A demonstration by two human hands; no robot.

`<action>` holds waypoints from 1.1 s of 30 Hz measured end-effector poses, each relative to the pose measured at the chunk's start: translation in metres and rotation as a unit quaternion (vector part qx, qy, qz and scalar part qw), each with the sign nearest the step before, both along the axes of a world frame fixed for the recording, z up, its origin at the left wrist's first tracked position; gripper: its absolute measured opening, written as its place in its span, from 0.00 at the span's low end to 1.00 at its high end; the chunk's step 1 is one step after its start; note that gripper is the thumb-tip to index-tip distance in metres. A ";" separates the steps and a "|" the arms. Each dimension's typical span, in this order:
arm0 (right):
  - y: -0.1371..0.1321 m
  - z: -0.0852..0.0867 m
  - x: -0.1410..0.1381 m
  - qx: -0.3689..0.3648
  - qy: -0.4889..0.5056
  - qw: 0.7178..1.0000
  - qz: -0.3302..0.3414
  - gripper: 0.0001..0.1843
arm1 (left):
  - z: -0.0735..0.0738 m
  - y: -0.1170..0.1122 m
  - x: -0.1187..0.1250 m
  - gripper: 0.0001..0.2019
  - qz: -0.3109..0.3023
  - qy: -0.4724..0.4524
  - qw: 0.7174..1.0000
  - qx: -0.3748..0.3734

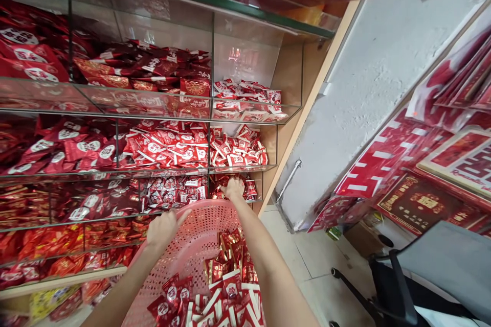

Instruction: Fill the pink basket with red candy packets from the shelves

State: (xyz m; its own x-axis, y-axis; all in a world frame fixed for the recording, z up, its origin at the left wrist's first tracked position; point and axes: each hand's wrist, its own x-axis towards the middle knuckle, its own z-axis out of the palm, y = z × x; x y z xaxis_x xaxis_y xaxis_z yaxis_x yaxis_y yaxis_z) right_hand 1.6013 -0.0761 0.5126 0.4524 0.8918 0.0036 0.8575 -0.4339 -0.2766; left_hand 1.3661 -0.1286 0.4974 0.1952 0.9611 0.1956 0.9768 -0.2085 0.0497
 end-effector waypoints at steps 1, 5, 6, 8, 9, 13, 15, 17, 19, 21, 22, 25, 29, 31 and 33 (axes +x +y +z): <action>0.001 0.000 -0.001 -0.002 0.001 1.000 -0.004 0.27 | 0.000 0.000 0.000 0.37 0.003 -0.002 1.000 -0.001; 0.000 0.001 -0.002 -0.005 0.000 1.000 -0.016 0.25 | 0.001 0.000 0.000 0.37 0.004 0.001 1.000 0.005; -0.002 0.002 -0.002 -0.006 0.001 1.000 -0.016 0.25 | 0.001 -0.001 0.000 0.37 0.002 0.004 1.000 0.008; -0.005 0.006 0.001 -0.008 0.005 1.000 -0.013 0.25 | 0.001 -0.001 0.000 0.37 -0.002 0.008 1.000 0.012; -0.007 0.009 0.002 -0.010 0.008 1.000 -0.010 0.25 | 0.001 -0.001 0.000 0.37 -0.003 0.009 1.000 0.013; -0.015 0.022 0.009 -0.016 0.024 1.000 0.004 0.24 | -0.001 -0.001 0.000 0.38 -0.001 0.013 1.000 0.018; -0.018 0.028 0.011 -0.016 0.032 0.999 0.013 0.23 | -0.001 -0.001 0.000 0.38 -0.005 0.014 1.000 0.023; -0.022 0.034 0.013 -0.013 0.038 0.999 0.024 0.22 | -0.002 0.000 0.000 0.38 -0.006 0.012 1.000 0.026; -0.027 0.038 0.016 -0.007 0.045 0.998 0.037 0.21 | -0.002 -0.001 0.000 0.37 -0.006 0.013 1.000 0.028; -0.034 0.042 0.022 0.000 0.054 0.997 0.055 0.19 | -0.001 -0.001 0.000 0.37 -0.006 0.016 0.999 0.029; -0.039 0.044 0.027 0.004 0.060 0.996 0.065 0.17 | -0.001 -0.001 0.000 0.37 -0.007 0.018 0.999 0.028; -0.062 0.051 0.041 0.014 0.077 0.993 0.090 0.15 | 0.001 -0.001 0.000 0.37 -0.012 0.023 0.999 0.020; -0.107 0.052 0.050 0.037 0.119 0.983 0.136 0.14 | 0.002 -0.001 0.000 0.38 -0.016 0.028 0.999 0.025; -0.130 0.046 0.045 0.056 0.167 0.966 0.189 0.13 | 0.001 -0.001 0.001 0.38 -0.016 0.027 0.999 0.029; -0.149 0.035 0.033 0.061 0.204 0.947 0.238 0.14 | 0.000 -0.001 0.001 0.38 -0.015 0.026 0.999 0.032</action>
